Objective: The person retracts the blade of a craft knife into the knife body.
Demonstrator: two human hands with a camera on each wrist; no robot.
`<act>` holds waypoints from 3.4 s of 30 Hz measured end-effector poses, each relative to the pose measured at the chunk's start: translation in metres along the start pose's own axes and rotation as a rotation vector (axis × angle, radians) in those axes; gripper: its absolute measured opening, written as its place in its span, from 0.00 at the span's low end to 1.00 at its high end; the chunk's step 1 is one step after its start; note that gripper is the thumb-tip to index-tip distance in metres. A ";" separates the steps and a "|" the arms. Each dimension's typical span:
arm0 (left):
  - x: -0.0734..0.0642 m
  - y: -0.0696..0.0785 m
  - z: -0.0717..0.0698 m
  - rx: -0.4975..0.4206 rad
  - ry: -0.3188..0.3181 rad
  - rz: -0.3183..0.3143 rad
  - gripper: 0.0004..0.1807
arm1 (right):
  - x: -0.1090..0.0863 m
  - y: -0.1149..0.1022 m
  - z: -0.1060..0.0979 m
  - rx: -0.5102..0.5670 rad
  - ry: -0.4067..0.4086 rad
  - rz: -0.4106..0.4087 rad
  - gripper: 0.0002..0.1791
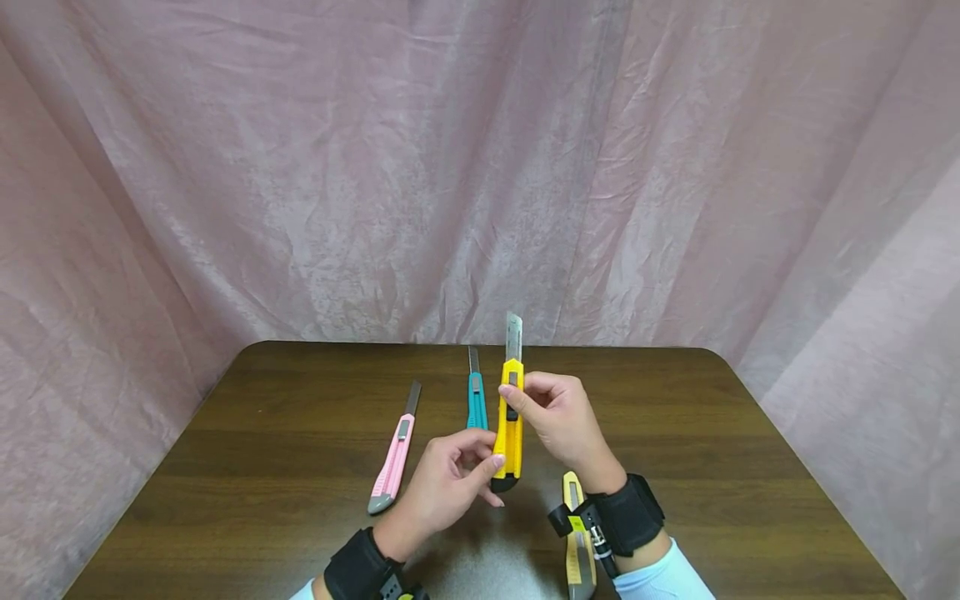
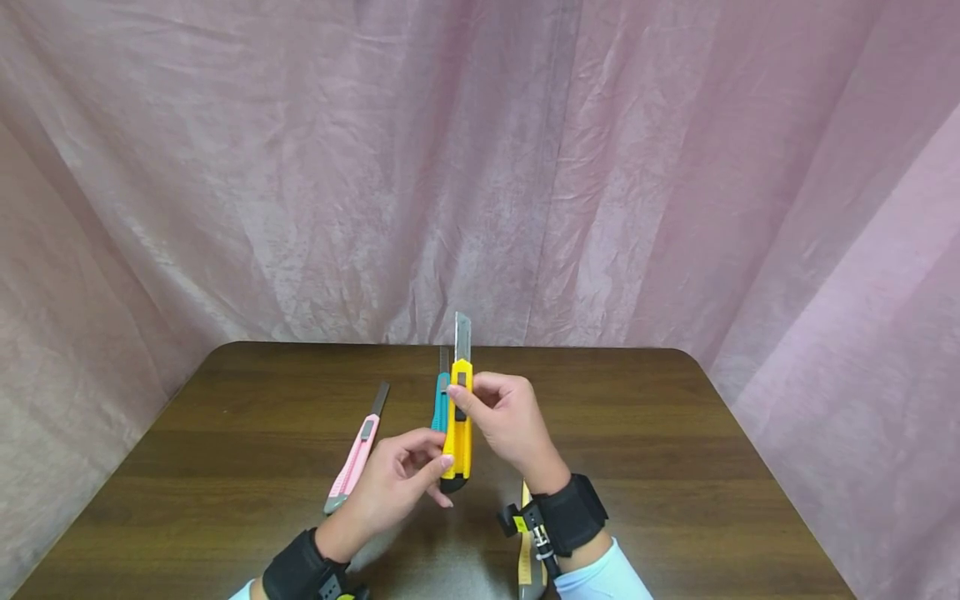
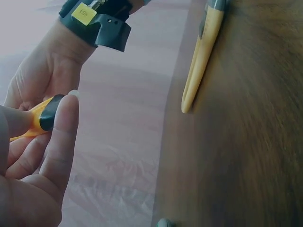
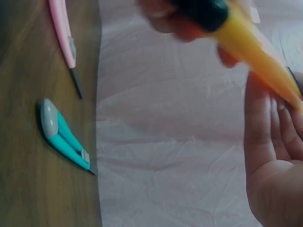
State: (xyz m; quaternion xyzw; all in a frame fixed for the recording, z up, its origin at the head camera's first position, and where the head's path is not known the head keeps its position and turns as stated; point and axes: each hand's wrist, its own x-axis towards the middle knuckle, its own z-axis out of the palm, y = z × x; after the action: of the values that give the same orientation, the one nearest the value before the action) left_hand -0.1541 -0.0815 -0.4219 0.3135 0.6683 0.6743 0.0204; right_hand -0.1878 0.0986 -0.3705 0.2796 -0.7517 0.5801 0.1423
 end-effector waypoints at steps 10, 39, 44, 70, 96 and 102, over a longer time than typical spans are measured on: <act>0.000 0.000 0.000 0.005 0.005 0.023 0.12 | 0.001 0.029 -0.004 0.031 -0.027 0.163 0.10; 0.000 0.000 -0.001 0.009 0.021 0.032 0.12 | 0.002 -0.004 -0.005 0.018 -0.118 0.149 0.04; 0.001 0.001 -0.002 0.010 0.020 0.012 0.12 | 0.002 -0.005 -0.006 0.014 -0.148 0.173 0.06; -0.001 0.005 -0.003 0.037 0.040 -0.009 0.12 | 0.001 0.000 -0.003 0.014 -0.147 0.056 0.03; 0.001 0.008 -0.008 0.041 0.059 -0.032 0.12 | 0.000 0.001 0.002 0.029 -0.169 0.109 0.04; 0.001 0.007 -0.008 0.033 0.050 -0.030 0.12 | 0.000 0.004 0.001 0.059 -0.211 0.137 0.06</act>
State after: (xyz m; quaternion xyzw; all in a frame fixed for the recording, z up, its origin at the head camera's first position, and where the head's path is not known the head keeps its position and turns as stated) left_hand -0.1557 -0.0889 -0.4143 0.2867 0.6842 0.6705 0.0085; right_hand -0.1901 0.0982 -0.3735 0.2911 -0.7624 0.5777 0.0140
